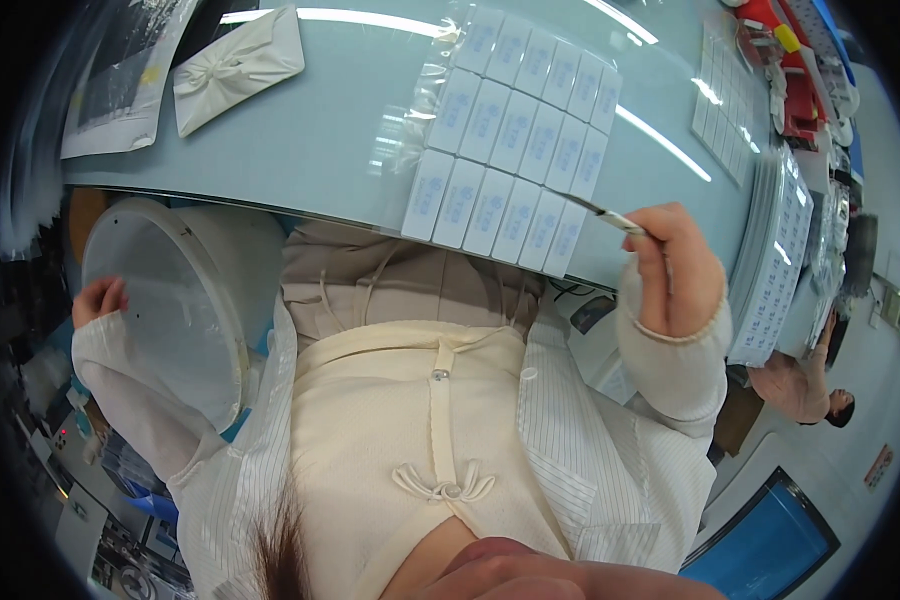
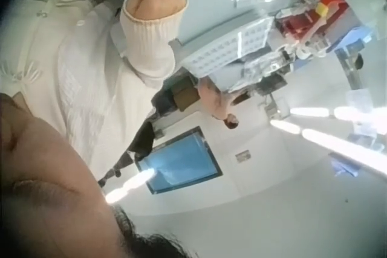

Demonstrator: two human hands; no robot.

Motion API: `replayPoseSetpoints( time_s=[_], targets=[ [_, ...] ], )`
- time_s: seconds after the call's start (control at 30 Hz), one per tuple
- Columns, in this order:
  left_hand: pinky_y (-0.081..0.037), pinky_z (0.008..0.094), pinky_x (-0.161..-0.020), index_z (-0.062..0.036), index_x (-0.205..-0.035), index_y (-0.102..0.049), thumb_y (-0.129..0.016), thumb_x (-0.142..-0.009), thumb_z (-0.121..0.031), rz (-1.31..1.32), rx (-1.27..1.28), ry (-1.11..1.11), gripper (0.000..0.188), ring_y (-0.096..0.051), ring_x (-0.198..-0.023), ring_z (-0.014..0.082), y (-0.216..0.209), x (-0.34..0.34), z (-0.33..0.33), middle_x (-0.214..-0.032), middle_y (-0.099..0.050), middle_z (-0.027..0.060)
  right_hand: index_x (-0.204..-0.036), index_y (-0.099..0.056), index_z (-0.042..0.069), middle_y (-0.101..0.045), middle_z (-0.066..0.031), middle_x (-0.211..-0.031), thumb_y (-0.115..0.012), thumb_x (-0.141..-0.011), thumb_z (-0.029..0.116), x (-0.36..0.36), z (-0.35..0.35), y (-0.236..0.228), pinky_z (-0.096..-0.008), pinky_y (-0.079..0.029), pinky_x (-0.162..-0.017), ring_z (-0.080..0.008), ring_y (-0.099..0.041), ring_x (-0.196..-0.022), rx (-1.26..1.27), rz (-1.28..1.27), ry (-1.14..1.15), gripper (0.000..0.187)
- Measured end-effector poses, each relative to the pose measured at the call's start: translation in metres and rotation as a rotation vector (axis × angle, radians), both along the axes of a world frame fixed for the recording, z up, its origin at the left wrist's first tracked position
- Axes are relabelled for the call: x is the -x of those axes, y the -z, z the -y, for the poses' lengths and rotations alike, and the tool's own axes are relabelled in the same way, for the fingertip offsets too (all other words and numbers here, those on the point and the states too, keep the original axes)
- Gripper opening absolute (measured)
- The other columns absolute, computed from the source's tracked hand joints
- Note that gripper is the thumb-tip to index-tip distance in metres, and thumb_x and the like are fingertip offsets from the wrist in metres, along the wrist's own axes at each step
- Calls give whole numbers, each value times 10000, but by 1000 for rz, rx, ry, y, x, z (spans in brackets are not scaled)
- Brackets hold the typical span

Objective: Organizing and labeling small packets at a workstation using a utility knife for precision.

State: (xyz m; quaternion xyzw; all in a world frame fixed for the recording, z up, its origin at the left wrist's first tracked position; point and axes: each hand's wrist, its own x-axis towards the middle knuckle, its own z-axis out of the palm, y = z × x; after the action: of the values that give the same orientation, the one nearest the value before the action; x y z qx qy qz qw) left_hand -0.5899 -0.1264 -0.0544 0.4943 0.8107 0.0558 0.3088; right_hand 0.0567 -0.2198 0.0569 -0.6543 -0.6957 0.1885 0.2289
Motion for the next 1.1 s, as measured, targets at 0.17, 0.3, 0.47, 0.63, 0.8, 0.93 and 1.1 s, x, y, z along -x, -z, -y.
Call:
replayPoseSetpoints(
  time_s=[0.17, 0.3, 0.47, 0.63, 0.8, 0.93, 1.1],
  targets=[
    [-470, 293, -580, -35, -903, -696, -688, -831, -115, -824, 128, -256, 109, -577, -632, 153, 58, 135, 55, -725, -640, 60, -987, -550, -2, -509, -122, -751, -482, -922, -30, 5, -8, 22, -298, -423, -568, -239, -511, -592, -5, 22, -122, 98],
    [-473, 294, -592, -38, -906, -684, -687, -824, -106, -666, 155, -304, 106, -576, -642, 153, 77, 114, 75, -742, -638, 64, -998, -544, 1, -503, -123, -749, -505, -915, -29, 3, -13, 29, -316, -427, -544, -259, -513, -574, -53, 57, -126, 96],
    [-477, 295, -606, -42, -908, -668, -685, -817, -94, -514, 148, -283, 107, -574, -655, 152, 56, 30, 73, -764, -636, 70, -981, -537, 3, -511, -123, -752, -521, -916, -3, -2, -13, 31, -313, -427, -543, -254, -512, -573, -99, 59, -58, 68],
    [-481, 296, -620, -45, -911, -653, -684, -809, -82, -199, 90, -140, 113, -572, -667, 151, -7, -79, 42, -787, -635, 75, -1205, -542, 5, -550, -104, -705, -743, -817, 272, -6, -8, 23, -310, -457, -551, -191, -550, -592, 103, 95, 111, 511],
    [-445, 223, -601, 12, -953, -671, -726, -787, -74, 381, -315, 682, 195, -565, -666, 102, -85, -224, -14, -813, -634, 81, -1343, -432, -34, -680, -247, -932, -736, -802, 451, -11, -17, 24, -365, -569, -665, -321, -703, -764, 406, 111, 233, 787],
    [-472, 354, -898, -23, -1150, -629, -758, -738, -137, 327, -533, 1221, 446, -591, -1051, 287, -100, -327, -44, -1169, -597, 140, -1364, -467, 0, -670, -139, -706, -802, -754, 324, -7, -25, 34, -299, -512, -551, -218, -649, -581, 288, 64, 252, 768],
    [-366, 450, -1067, -58, -1298, -535, -750, -742, -267, 216, -557, 1483, 631, -395, -1328, 356, -86, -381, -53, -1420, -435, 174, -1376, -453, -5, -671, -131, -700, -806, -751, 274, -6, -31, 36, -292, -514, -548, -216, -652, -575, 282, 46, 219, 770]
  ],
)
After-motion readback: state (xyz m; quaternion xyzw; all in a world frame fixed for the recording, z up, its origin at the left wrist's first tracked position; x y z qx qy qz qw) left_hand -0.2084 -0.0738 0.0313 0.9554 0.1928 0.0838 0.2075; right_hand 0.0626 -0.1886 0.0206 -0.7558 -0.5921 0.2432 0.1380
